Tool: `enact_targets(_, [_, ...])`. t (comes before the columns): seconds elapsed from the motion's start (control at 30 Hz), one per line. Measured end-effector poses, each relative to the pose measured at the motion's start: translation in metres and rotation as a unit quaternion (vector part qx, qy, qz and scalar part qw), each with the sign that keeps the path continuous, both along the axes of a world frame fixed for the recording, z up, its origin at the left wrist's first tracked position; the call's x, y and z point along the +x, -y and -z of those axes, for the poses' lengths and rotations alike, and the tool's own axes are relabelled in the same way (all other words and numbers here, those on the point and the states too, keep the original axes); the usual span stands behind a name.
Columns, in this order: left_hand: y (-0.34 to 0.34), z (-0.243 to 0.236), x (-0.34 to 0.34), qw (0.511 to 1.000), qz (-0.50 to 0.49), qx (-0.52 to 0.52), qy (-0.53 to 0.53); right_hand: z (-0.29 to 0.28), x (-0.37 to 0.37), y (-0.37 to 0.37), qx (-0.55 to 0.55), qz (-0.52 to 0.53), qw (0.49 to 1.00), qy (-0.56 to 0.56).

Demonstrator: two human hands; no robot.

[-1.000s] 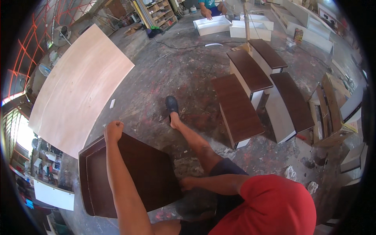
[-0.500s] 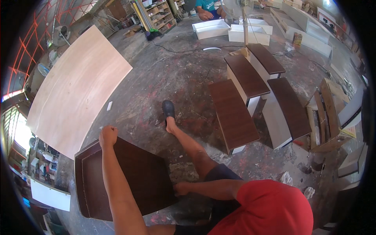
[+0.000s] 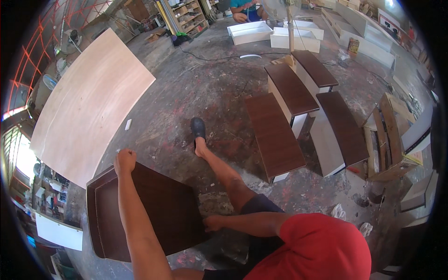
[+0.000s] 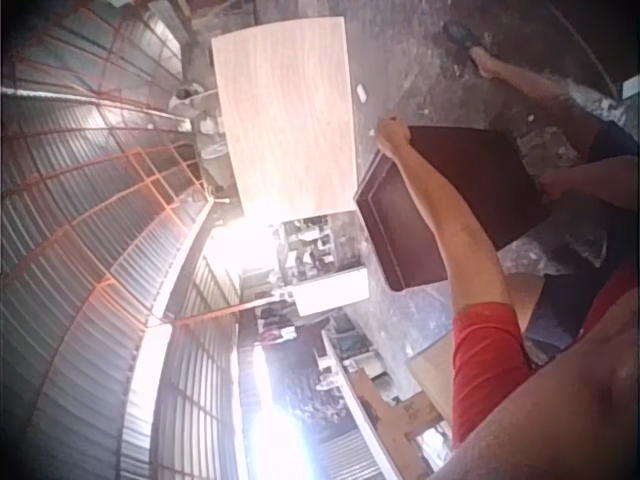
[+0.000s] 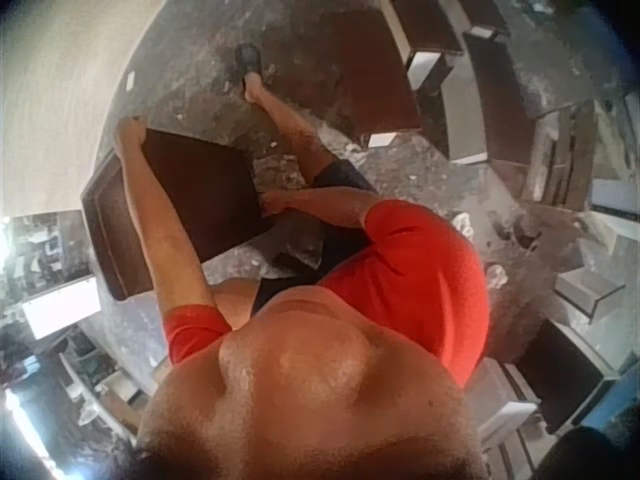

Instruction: The person trims the edges of a wooden nightstand with a small hand tool, rotates the cabinet, and presses the edge banding along the rim by hand.

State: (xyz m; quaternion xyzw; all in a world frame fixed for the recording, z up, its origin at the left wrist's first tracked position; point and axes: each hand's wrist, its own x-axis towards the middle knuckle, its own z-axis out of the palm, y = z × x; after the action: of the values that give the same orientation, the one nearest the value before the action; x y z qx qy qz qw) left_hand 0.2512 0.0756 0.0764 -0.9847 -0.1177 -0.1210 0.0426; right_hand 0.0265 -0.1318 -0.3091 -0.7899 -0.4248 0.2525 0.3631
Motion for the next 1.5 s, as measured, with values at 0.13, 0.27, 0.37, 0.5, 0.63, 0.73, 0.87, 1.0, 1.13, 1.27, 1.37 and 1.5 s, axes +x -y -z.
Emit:
enact_targets(0.13, [0.013, 0.0, 0.005, 1.0, 0.007, 0.004, -0.008, 0.01, 0.004, 0.003, -0.007, -0.001, 0.999, -0.034])
enact_targets(0.27, [0.009, -0.001, 0.001, 1.0, 0.001, 0.006, -0.01, 0.001, 0.001, 0.003, -0.03, 0.001, 0.999, -0.023])
enact_targets(0.37, [0.015, 0.0, 0.001, 1.0, 0.005, 0.008, -0.011, -0.009, 0.001, 0.007, -0.04, 0.015, 0.998, -0.037])
enact_targets(0.5, [0.007, 0.002, 0.006, 1.0, 0.006, -0.002, -0.003, -0.01, 0.002, 0.007, -0.046, 0.014, 0.998, -0.042])
enact_targets(0.63, [0.002, 0.003, 0.001, 0.999, -0.028, -0.016, 0.022, -0.005, -0.001, 0.003, -0.025, -0.015, 0.999, -0.017])
enact_targets(0.73, [0.016, -0.002, -0.005, 0.999, -0.029, -0.021, 0.019, 0.012, -0.002, 0.003, 0.032, -0.036, 0.999, 0.024])
enact_targets(0.87, [0.015, 0.007, 0.006, 0.998, -0.016, -0.051, 0.036, 0.021, 0.007, 0.004, -0.047, -0.049, 0.998, -0.008])
enact_targets(1.0, [0.012, 0.005, -0.01, 0.998, -0.026, -0.029, 0.052, -0.016, -0.002, 0.009, -0.074, -0.079, 0.994, -0.014])
enact_targets(1.13, [0.018, -0.002, -0.009, 0.998, 0.005, -0.03, 0.062, -0.027, 0.002, 0.014, -0.065, -0.161, 0.983, 0.059])
enact_targets(1.27, [0.022, -0.001, -0.009, 0.998, 0.018, -0.026, 0.062, -0.029, 0.0, 0.02, -0.027, -0.069, 0.997, -0.012])
enact_targets(1.37, [0.02, -0.001, -0.011, 0.998, 0.014, -0.027, 0.06, -0.039, 0.0, 0.016, -0.077, -0.063, 0.995, -0.024])
enact_targets(1.5, [0.018, 0.0, -0.009, 0.998, 0.018, -0.014, 0.066, -0.015, -0.001, 0.013, -0.02, -0.056, 0.998, 0.021])
